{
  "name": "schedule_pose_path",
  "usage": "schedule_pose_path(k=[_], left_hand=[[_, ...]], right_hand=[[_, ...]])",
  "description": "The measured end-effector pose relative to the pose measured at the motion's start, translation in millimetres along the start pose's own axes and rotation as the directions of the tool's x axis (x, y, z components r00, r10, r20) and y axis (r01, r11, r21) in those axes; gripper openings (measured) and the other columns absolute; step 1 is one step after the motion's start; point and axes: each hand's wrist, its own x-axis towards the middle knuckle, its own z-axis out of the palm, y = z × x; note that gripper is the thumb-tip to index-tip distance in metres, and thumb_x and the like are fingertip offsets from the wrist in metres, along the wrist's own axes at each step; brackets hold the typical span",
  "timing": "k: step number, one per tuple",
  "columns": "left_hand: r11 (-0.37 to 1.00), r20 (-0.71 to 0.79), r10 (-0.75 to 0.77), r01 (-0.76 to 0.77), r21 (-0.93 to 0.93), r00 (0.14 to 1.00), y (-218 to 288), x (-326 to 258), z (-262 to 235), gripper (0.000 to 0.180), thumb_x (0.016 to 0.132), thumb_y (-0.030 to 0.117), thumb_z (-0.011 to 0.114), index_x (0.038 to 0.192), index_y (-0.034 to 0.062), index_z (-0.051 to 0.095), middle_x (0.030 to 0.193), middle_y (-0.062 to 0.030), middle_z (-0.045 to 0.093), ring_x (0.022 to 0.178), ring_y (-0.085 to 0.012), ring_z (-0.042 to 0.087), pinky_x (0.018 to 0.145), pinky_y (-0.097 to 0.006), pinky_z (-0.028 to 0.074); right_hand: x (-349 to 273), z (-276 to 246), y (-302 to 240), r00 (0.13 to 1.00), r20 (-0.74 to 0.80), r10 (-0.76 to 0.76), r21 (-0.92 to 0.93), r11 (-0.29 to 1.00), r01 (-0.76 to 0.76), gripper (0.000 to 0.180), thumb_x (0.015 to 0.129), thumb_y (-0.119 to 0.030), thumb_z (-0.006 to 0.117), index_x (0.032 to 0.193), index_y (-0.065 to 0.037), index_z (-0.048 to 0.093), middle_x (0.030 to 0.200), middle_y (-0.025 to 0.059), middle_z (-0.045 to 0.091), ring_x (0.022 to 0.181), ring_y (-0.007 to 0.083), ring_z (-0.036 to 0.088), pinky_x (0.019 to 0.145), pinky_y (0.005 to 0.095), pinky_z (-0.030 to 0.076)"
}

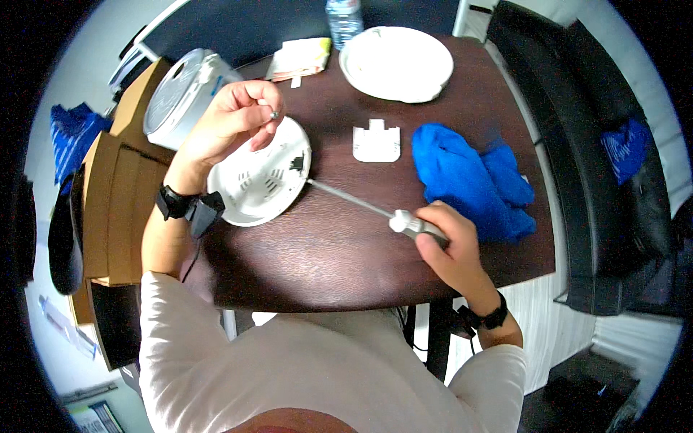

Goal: The person disassembles a white appliance, likely a rice cooker, using a screwdriver to remove screws from the lid and base. They wipe the base with a blue cloth and place the removed screws on the table.

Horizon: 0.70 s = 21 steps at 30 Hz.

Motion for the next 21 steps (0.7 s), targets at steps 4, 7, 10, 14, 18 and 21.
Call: schedule_pose_path(k=[4,7,10,14,18,21], left_hand=[[0.976,0.046,0.112,-0.101,-0.195,0.993,5,-24,-4,0.011,0.094,0.011,0.058,0.094,0.0004,0.061,0.076,-0.0040,0.059,0.055,-0.0088,0.053,0.050,-0.021,0.042],[0.977,0.002,0.189,-0.188,-0.098,0.982,10,-37,-5,0.022,0.092,0.022,0.066,0.086,0.0042,0.054,0.072,-0.0040,0.051,0.046,-0.0098,0.048,0.044,-0.023,0.037],[0.966,-0.036,0.247,-0.249,-0.073,0.968,18,-46,-16,0.022,0.092,0.021,0.066,0.086,0.0031,0.054,0.074,-0.0046,0.052,0.048,-0.0100,0.051,0.046,-0.023,0.039],[0.961,-0.096,0.272,-0.276,-0.031,0.957,26,-61,-28,0.022,0.091,0.018,0.066,0.084,0.0018,0.054,0.074,-0.0054,0.053,0.051,-0.0099,0.053,0.046,-0.022,0.041],[0.960,-0.143,0.279,-0.270,0.075,0.950,29,-75,-34,0.013,0.090,0.008,0.063,0.085,-0.0004,0.055,0.074,-0.0066,0.056,0.053,-0.0093,0.054,0.045,-0.021,0.042],[0.964,-0.148,0.264,-0.256,0.066,0.953,28,-80,-37,0.008,0.089,0.003,0.061,0.086,-0.0016,0.056,0.073,-0.0072,0.057,0.054,-0.0097,0.055,0.045,-0.020,0.043]], right_hand=[[31,1,-35,0.998,-0.003,0.063,0.099,0.993,-0.063,0.020,0.087,-0.009,0.055,0.101,0.004,0.061,0.075,0.0047,0.057,0.060,0.0099,0.051,0.056,0.0257,0.040],[57,9,-62,0.996,0.058,0.066,0.233,0.969,-0.078,0.023,0.093,-0.013,0.051,0.103,0.005,0.062,0.071,0.0033,0.058,0.056,0.0070,0.050,0.053,0.0238,0.039],[77,20,-76,0.993,0.114,0.013,0.241,0.970,-0.040,0.026,0.096,-0.016,0.049,0.104,0.005,0.062,0.070,0.0033,0.058,0.055,0.0063,0.049,0.053,0.0231,0.038],[87,35,-83,0.989,0.147,0.012,0.188,0.981,-0.040,0.026,0.096,-0.015,0.049,0.106,0.005,0.062,0.071,0.0034,0.059,0.056,0.0057,0.049,0.052,0.0223,0.038],[88,44,-83,0.993,0.117,0.001,0.136,0.991,-0.017,0.025,0.095,-0.015,0.050,0.107,0.003,0.062,0.074,0.0032,0.059,0.057,0.0061,0.050,0.053,0.0221,0.038],[89,48,-84,0.995,0.099,0.015,0.097,0.995,-0.025,0.024,0.094,-0.015,0.053,0.107,0.002,0.062,0.076,0.0039,0.060,0.060,0.0071,0.051,0.055,0.0227,0.038]])
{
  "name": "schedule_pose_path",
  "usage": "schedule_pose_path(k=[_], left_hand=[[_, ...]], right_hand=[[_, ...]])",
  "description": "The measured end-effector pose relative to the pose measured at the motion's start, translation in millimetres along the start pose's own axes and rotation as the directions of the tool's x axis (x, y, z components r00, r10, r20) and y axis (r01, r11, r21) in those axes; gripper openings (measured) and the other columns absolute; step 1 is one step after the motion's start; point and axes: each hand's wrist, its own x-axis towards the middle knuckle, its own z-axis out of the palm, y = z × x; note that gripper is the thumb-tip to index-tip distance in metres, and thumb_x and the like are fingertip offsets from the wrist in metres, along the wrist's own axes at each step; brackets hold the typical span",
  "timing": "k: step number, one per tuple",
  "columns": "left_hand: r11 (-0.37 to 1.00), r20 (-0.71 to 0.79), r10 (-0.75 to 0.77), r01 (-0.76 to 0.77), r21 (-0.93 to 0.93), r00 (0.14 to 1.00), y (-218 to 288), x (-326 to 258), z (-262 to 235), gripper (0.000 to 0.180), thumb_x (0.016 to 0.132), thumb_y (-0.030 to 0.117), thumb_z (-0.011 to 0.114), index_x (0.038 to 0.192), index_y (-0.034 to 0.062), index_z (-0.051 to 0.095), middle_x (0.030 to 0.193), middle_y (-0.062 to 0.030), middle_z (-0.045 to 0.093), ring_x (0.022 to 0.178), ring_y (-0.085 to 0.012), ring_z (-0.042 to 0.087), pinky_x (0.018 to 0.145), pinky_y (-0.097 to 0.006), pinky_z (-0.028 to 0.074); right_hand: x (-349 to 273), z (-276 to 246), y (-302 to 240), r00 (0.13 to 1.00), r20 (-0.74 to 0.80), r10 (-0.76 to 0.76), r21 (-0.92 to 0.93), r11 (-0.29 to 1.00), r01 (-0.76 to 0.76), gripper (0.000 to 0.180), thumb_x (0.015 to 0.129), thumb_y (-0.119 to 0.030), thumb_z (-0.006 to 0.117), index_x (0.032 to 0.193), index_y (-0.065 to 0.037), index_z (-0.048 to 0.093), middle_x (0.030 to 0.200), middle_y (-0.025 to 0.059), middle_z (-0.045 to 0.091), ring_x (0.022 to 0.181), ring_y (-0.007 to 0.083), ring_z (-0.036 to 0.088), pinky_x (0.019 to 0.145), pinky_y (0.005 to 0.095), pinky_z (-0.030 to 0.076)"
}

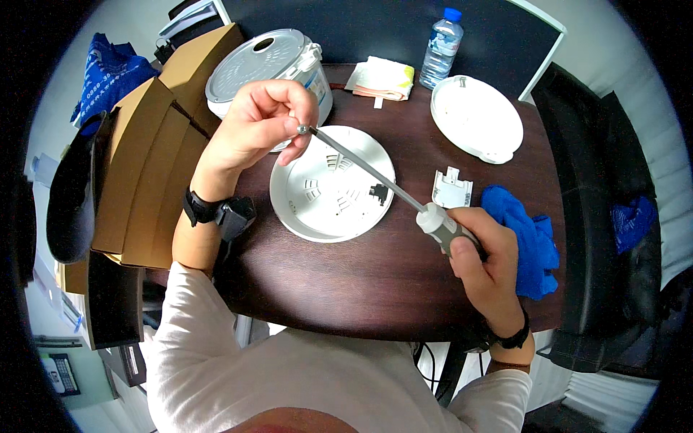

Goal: The person disassembles a white appliance, likely a rice cooker, using a screwdriver to remove screws from the lid and base. They wipe the base with a blue cloth and place the removed screws on the table.

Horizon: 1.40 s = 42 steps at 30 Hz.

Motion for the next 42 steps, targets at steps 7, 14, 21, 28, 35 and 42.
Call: schedule_pose_path(k=[7,14,21,28,35,42], left_hand=[[1.000,-0.012,-0.019,0.019,0.009,1.000,-1,-7,-4,0.008,0.089,0.003,0.061,0.085,-0.0020,0.057,0.073,-0.0072,0.059,0.053,-0.0081,0.054,0.045,-0.020,0.043],[0.999,-0.067,-0.019,0.021,0.027,0.998,-4,-6,-7,0.009,0.091,0.005,0.061,0.088,-0.0022,0.058,0.073,-0.0061,0.059,0.050,-0.0079,0.053,0.044,-0.020,0.042],[0.999,-0.107,-0.015,0.010,-0.053,0.994,-9,-3,-8,0.013,0.094,0.011,0.059,0.090,-0.0003,0.057,0.066,-0.0053,0.057,0.046,-0.0096,0.052,0.041,-0.022,0.043],[0.997,-0.090,0.000,-0.007,-0.082,0.996,-12,-4,-4,0.014,0.094,0.012,0.058,0.090,-0.0007,0.056,0.062,-0.0059,0.056,0.044,-0.0103,0.051,0.040,-0.023,0.042],[0.992,-0.100,-0.006,-0.006,-0.123,0.995,-13,-4,-1,0.013,0.094,0.011,0.058,0.090,-0.0009,0.057,0.065,-0.0063,0.057,0.045,-0.0108,0.051,0.039,-0.023,0.043],[0.993,-0.151,0.023,-0.041,-0.114,0.988,-16,-4,6,0.011,0.096,0.009,0.056,0.091,-0.0002,0.058,0.074,-0.0062,0.059,0.048,-0.0109,0.054,0.042,-0.023,0.044]], right_hand=[[4,10,-3,0.999,-0.018,0.034,-0.122,0.992,-0.036,0.023,0.092,-0.015,0.057,0.105,0.003,0.061,0.081,0.0083,0.062,0.066,0.0120,0.054,0.061,0.0259,0.041],[13,14,-9,0.999,-0.023,-0.049,-0.324,0.945,0.039,0.023,0.091,-0.016,0.058,0.105,0.002,0.062,0.083,0.0107,0.063,0.067,0.0146,0.057,0.061,0.0268,0.043],[12,22,7,0.996,-0.092,0.011,-0.199,0.980,-0.029,0.023,0.093,-0.017,0.056,0.105,0.002,0.062,0.083,0.0091,0.063,0.070,0.0121,0.056,0.062,0.0260,0.043],[7,22,18,0.995,-0.097,-0.014,-0.129,0.992,0.002,0.023,0.093,-0.017,0.056,0.105,0.002,0.062,0.085,0.0086,0.062,0.071,0.0118,0.056,0.064,0.0253,0.043],[6,25,19,0.992,-0.122,-0.031,-0.171,0.985,0.009,0.024,0.092,-0.017,0.057,0.105,0.002,0.061,0.086,0.0091,0.062,0.073,0.0132,0.056,0.065,0.0261,0.043],[4,27,21,0.989,-0.136,-0.061,-0.222,0.975,0.029,0.025,0.092,-0.018,0.057,0.105,0.003,0.061,0.086,0.0095,0.062,0.072,0.0133,0.055,0.065,0.0264,0.043]])
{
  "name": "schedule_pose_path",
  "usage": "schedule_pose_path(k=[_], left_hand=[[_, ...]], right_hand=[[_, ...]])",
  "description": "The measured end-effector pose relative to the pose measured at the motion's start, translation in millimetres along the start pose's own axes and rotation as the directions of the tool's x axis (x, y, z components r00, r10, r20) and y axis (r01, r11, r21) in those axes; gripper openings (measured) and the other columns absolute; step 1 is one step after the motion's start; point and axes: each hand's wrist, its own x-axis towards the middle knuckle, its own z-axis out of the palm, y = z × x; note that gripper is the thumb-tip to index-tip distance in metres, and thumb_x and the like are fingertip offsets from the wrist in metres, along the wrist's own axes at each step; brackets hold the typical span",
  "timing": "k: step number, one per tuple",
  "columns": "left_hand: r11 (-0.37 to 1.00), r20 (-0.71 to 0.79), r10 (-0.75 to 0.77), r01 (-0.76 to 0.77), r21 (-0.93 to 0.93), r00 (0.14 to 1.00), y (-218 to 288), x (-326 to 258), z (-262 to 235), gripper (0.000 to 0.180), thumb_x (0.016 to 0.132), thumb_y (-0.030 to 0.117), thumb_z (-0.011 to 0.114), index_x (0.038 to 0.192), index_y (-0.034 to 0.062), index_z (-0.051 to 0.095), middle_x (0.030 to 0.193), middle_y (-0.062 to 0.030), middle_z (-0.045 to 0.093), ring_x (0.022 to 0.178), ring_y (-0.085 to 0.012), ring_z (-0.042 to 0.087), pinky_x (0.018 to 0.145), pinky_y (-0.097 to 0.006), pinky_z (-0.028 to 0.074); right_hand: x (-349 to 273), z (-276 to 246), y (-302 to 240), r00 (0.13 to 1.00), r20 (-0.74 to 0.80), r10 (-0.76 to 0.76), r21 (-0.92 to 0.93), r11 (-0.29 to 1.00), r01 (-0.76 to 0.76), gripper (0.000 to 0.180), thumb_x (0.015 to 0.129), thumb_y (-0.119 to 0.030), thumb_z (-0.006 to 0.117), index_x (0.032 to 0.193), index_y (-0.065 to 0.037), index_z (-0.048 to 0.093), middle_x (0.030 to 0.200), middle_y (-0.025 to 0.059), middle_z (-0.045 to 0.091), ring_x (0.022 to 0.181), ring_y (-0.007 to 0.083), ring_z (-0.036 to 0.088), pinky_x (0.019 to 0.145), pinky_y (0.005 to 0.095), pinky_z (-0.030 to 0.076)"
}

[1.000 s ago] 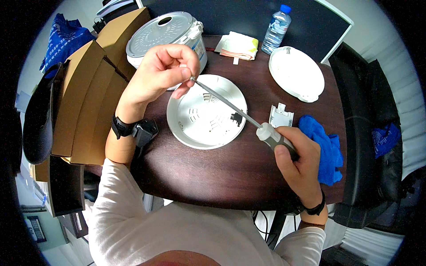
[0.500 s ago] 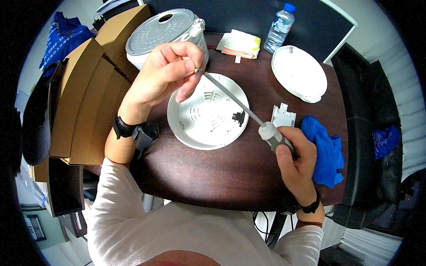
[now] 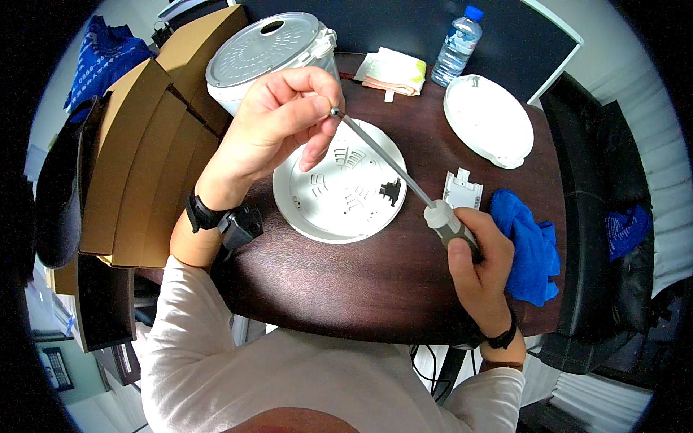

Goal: The person disassembles a white appliance, likely a rice cooker, using a screwdriver to remove screws from the lid and base. They wipe the base with a blue cloth and place the removed screws on the table.

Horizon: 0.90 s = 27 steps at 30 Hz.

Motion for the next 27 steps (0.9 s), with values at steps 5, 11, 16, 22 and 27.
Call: schedule_pose_path(k=[5,11,16,22,27], left_hand=[[1.000,-0.037,0.001,0.000,0.020,0.999,-2,0,3,0.011,0.097,0.010,0.056,0.092,-0.0001,0.059,0.075,-0.0061,0.060,0.050,-0.0114,0.056,0.046,-0.023,0.046],[1.000,-0.064,0.020,-0.020,0.004,0.998,-7,-1,7,0.013,0.097,0.011,0.057,0.099,-0.0006,0.060,0.082,-0.0081,0.064,0.055,-0.0134,0.059,0.049,-0.025,0.049],[0.996,-0.057,0.015,-0.020,-0.087,0.998,-16,0,5,0.017,0.097,0.013,0.058,0.106,-0.0009,0.062,0.085,-0.0091,0.066,0.058,-0.0138,0.061,0.049,-0.025,0.050],[0.995,-0.063,-0.002,-0.004,-0.099,0.998,-20,1,7,0.019,0.098,0.016,0.058,0.107,-0.0009,0.062,0.087,-0.0086,0.067,0.058,-0.0134,0.061,0.051,-0.025,0.050],[0.997,-0.049,-0.006,0.002,-0.076,0.999,-21,0,9,0.021,0.099,0.016,0.057,0.110,-0.0009,0.060,0.087,-0.0085,0.066,0.060,-0.0128,0.061,0.052,-0.025,0.050]], right_hand=[[-2,2,6,1.000,0.001,0.015,0.023,1.000,-0.015,0.025,0.092,-0.017,0.056,0.106,0.003,0.060,0.084,0.0087,0.061,0.071,0.0129,0.055,0.064,0.0265,0.043],[-4,7,9,0.999,0.015,0.047,0.115,0.992,-0.049,0.024,0.094,-0.016,0.053,0.108,0.003,0.059,0.083,0.0075,0.061,0.068,0.0106,0.054,0.062,0.0255,0.042],[-3,10,11,0.996,0.036,0.086,0.134,0.987,-0.090,0.025,0.094,-0.016,0.051,0.109,0.002,0.060,0.078,0.0060,0.061,0.064,0.0095,0.053,0.058,0.0249,0.041],[-2,14,18,0.999,-0.022,0.042,0.088,0.995,-0.040,0.029,0.096,-0.022,0.052,0.109,0.002,0.060,0.076,0.0046,0.060,0.061,0.0084,0.052,0.055,0.0245,0.040],[-3,16,17,0.989,0.045,0.140,0.290,0.946,-0.147,0.032,0.099,-0.024,0.048,0.113,0.002,0.058,0.077,0.0025,0.058,0.057,0.0048,0.046,0.049,0.0211,0.035]])
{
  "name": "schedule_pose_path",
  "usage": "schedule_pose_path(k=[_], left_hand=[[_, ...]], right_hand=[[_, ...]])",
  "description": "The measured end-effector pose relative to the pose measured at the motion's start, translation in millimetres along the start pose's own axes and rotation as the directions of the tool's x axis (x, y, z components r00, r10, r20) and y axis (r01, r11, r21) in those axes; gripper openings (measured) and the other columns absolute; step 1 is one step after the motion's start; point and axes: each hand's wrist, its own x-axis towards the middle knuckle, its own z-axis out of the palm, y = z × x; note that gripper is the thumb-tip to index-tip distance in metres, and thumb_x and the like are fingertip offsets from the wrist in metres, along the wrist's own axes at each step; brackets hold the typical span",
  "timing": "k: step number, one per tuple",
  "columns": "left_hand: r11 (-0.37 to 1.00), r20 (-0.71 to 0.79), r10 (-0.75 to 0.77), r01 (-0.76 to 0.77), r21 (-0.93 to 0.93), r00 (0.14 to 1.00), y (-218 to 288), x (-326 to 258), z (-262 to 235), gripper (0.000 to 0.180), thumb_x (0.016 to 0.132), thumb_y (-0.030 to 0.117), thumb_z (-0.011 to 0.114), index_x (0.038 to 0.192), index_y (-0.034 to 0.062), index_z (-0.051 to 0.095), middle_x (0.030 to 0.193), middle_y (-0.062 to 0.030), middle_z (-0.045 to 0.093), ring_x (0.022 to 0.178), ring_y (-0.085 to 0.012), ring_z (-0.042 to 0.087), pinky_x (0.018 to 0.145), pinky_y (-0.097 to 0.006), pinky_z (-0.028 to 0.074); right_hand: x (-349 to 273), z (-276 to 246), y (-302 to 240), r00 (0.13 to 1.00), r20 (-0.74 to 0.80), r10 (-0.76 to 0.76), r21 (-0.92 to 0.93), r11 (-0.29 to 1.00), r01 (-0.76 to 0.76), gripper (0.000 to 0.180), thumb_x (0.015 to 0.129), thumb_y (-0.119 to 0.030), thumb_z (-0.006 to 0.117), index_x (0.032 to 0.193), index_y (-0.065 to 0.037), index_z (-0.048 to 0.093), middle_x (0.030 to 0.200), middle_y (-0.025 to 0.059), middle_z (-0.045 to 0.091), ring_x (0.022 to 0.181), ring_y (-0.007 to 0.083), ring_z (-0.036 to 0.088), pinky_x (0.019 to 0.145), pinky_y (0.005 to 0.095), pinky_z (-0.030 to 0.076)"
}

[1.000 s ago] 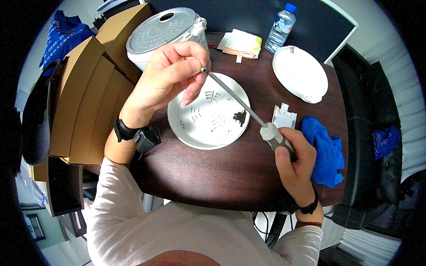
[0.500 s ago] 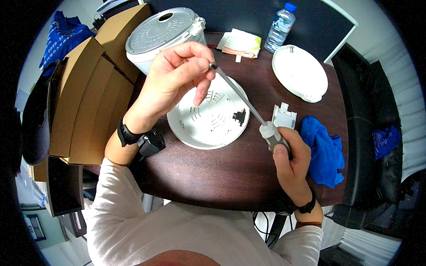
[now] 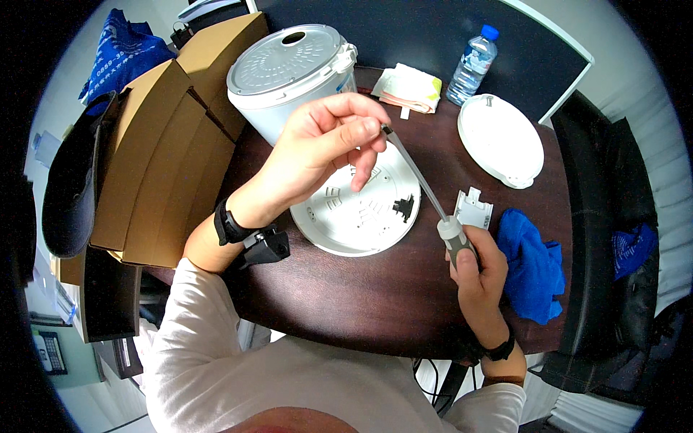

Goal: The person disassembles a white appliance, likely a rice cooker, using a screwdriver to remove screws from the lid and base. They wipe the base with a blue cloth and place the removed screws on the table.

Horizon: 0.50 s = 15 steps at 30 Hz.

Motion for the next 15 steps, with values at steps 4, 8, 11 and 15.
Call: schedule_pose_path(k=[4,8,11,15], left_hand=[[1.000,0.021,-0.031,0.031,0.008,0.999,2.4,-0.4,3.6,0.022,0.099,0.016,0.056,0.113,-0.0012,0.060,0.088,-0.0089,0.065,0.060,-0.0131,0.062,0.054,-0.025,0.052],[0.998,0.026,-0.054,0.054,0.017,0.998,3.6,-3.2,7.2,0.022,0.099,0.015,0.057,0.113,-0.0013,0.059,0.088,-0.0097,0.065,0.059,-0.0139,0.062,0.053,-0.025,0.052],[1.000,0.051,-0.022,0.022,0.002,0.998,5.0,-2.6,5.9,0.021,0.098,0.014,0.058,0.112,-0.0016,0.059,0.088,-0.0100,0.065,0.058,-0.0142,0.063,0.051,-0.025,0.052],[0.998,0.053,-0.036,0.039,-0.046,0.998,3.2,-2.0,3.6,0.019,0.097,0.013,0.059,0.110,-0.0014,0.059,0.088,-0.0105,0.065,0.057,-0.0142,0.062,0.050,-0.025,0.052]], right_hand=[[0.3,2.2,2.8,1.000,0.028,-0.001,0.122,0.993,-0.002,0.031,0.100,-0.022,0.044,0.114,0.003,0.056,0.077,0.0017,0.056,0.053,0.0023,0.039,0.046,0.0193,0.030],[-0.9,4.3,3.6,0.999,0.034,0.006,0.131,0.991,-0.010,0.031,0.101,-0.023,0.044,0.113,0.003,0.056,0.077,0.0015,0.055,0.053,0.0024,0.039,0.046,0.0196,0.030],[-1.7,2.3,6.5,0.998,0.057,-0.018,0.116,0.993,0.011,0.031,0.101,-0.023,0.044,0.112,0.003,0.056,0.077,0.0017,0.054,0.052,0.0025,0.039,0.045,0.0195,0.030],[-2.7,4.4,5.5,0.999,0.043,-0.021,0.125,0.992,0.015,0.031,0.101,-0.024,0.044,0.111,0.002,0.056,0.077,0.0017,0.054,0.052,0.0024,0.039,0.045,0.0194,0.030]])
